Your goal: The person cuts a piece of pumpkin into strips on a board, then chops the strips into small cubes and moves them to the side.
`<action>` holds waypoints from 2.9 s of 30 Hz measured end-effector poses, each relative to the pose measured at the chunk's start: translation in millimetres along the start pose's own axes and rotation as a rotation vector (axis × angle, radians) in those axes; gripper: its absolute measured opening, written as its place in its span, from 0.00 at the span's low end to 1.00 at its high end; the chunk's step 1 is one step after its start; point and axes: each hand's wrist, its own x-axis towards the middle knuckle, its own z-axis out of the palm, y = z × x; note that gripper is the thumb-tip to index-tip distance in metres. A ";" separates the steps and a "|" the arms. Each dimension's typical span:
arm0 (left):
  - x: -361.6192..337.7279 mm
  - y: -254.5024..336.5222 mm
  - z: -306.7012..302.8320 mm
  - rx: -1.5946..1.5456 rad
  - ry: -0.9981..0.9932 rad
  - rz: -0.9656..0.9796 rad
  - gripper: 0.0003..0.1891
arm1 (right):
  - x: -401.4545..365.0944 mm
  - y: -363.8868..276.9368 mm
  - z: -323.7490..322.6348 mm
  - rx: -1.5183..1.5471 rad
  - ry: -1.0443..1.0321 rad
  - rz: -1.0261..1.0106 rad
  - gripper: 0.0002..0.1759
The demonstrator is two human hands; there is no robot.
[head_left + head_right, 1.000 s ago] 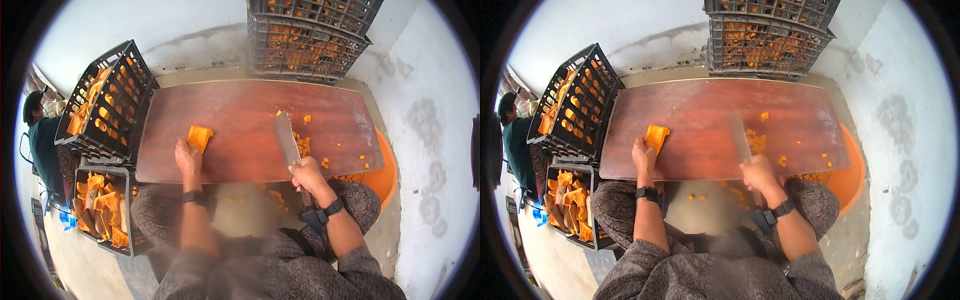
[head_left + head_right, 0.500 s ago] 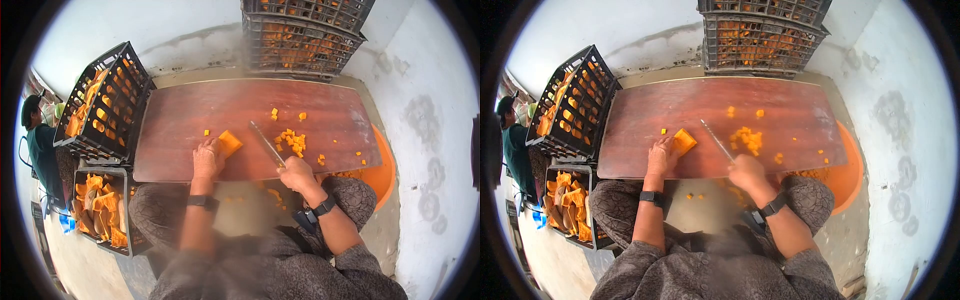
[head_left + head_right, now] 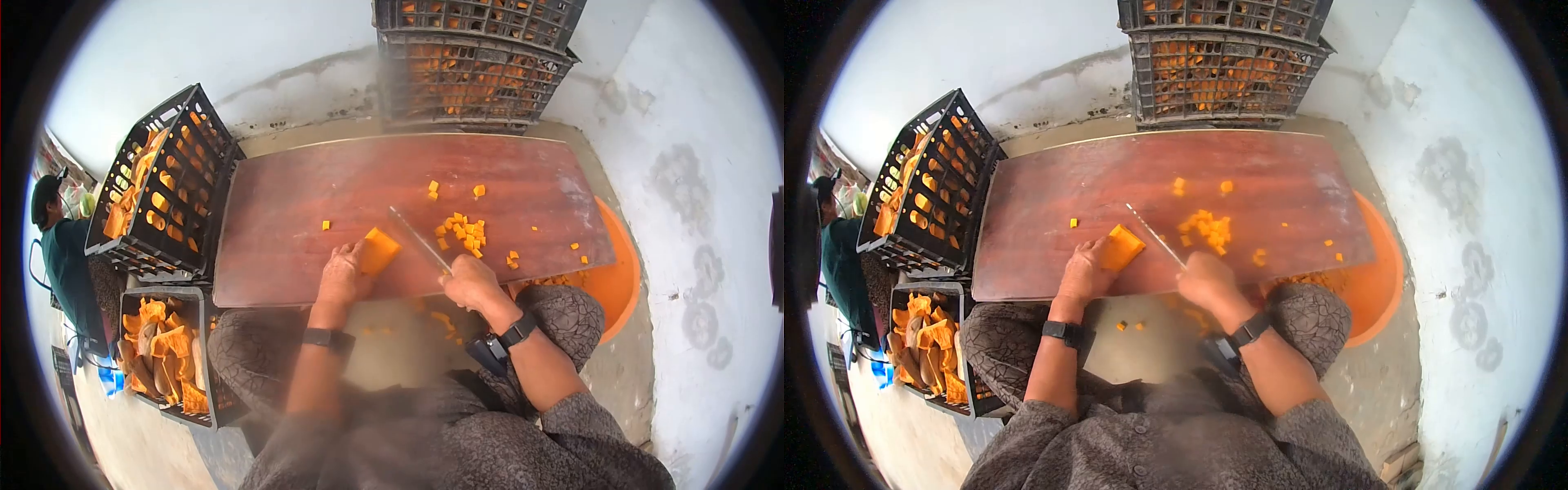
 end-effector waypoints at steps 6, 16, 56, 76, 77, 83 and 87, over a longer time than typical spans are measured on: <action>-6.3 9.6 -2.3 -0.041 -0.031 0.079 0.32 | -0.6 -1.5 -3.4 0.057 -0.031 0.047 0.20; -14.4 16.9 8.4 0.100 0.039 0.213 0.31 | 0.4 -0.9 -2.4 0.095 -0.078 0.049 0.19; -12.6 25.2 37.3 0.232 0.134 0.250 0.20 | -1.0 -11.8 -6.5 0.039 -0.101 0.054 0.19; -7.3 27.9 38.2 0.188 0.072 0.174 0.19 | 3.6 14.9 -10.8 0.486 0.010 0.203 0.15; -5.9 26.8 39.7 0.190 0.073 0.208 0.18 | 2.0 12.0 -11.2 0.456 -0.023 0.194 0.16; -6.4 32.1 43.3 0.189 0.125 0.337 0.16 | -6.4 -8.7 -16.6 0.110 -0.048 0.154 0.17; -8.4 36.9 41.9 0.200 0.161 0.350 0.14 | -5.1 -6.2 -7.2 -0.045 0.061 0.077 0.18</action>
